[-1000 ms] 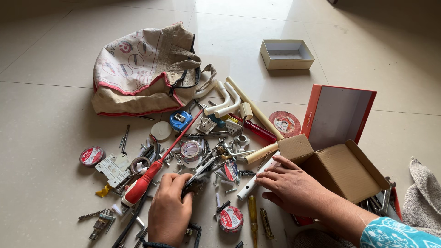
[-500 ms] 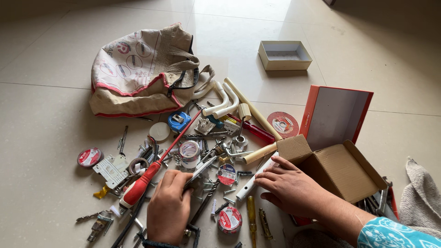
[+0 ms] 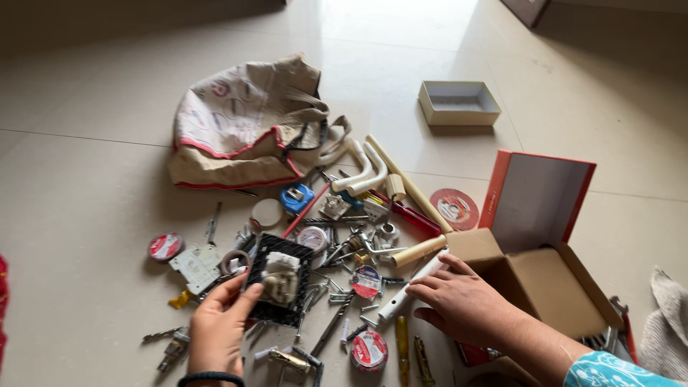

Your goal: The person sits on the floor and sorts a mixed pile of hardware items, including screws, nails, drill bits, and plastic anchors. They pick up individual items, inspect them, and place them into a cardboard box or set them aside.

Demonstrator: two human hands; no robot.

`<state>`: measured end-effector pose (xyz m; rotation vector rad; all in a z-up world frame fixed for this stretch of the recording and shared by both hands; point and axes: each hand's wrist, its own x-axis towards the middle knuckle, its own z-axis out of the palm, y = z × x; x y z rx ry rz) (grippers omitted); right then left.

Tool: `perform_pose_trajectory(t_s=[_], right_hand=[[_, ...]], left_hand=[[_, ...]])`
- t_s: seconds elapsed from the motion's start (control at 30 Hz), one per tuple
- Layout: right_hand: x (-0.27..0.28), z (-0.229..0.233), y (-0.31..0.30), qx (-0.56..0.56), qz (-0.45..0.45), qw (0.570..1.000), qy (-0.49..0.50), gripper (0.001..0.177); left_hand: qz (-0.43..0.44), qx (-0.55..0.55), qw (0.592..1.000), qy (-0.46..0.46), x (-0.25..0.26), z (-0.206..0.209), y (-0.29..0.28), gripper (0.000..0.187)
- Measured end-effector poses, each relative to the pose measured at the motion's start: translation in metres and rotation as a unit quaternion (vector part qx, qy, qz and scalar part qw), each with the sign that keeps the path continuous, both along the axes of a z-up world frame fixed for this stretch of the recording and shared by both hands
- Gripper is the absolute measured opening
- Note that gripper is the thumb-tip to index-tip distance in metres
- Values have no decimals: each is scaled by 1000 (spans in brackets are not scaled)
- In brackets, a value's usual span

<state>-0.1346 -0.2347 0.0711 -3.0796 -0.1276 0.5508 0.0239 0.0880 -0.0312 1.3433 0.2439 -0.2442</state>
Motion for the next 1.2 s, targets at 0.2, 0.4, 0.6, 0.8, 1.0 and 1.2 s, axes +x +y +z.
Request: perform_pose_trajectory(t_s=[0.2, 0.4, 0.6, 0.8, 1.0, 1.2], right_hand=[[3, 8, 16, 40, -10, 999, -18, 45], [-1, 10, 33, 97, 65, 993, -2, 41], [-3, 18, 38, 109, 55, 992, -2, 42], [-9, 21, 40, 117, 66, 991, 6, 42], [-11, 23, 42, 110, 80, 991, -4, 42], [-13, 26, 45, 104, 55, 993, 19, 43]], left_hand=[[100, 24, 994, 35, 19, -4, 57, 32], [164, 0, 986, 40, 30, -25, 82, 32], [125, 284, 948, -68, 28, -32, 71, 40], [137, 593, 730, -310, 1, -5, 38, 38], [-188, 559, 789, -173, -54, 16, -33, 22], [-258, 666, 675, -184, -80, 21, -63, 26]])
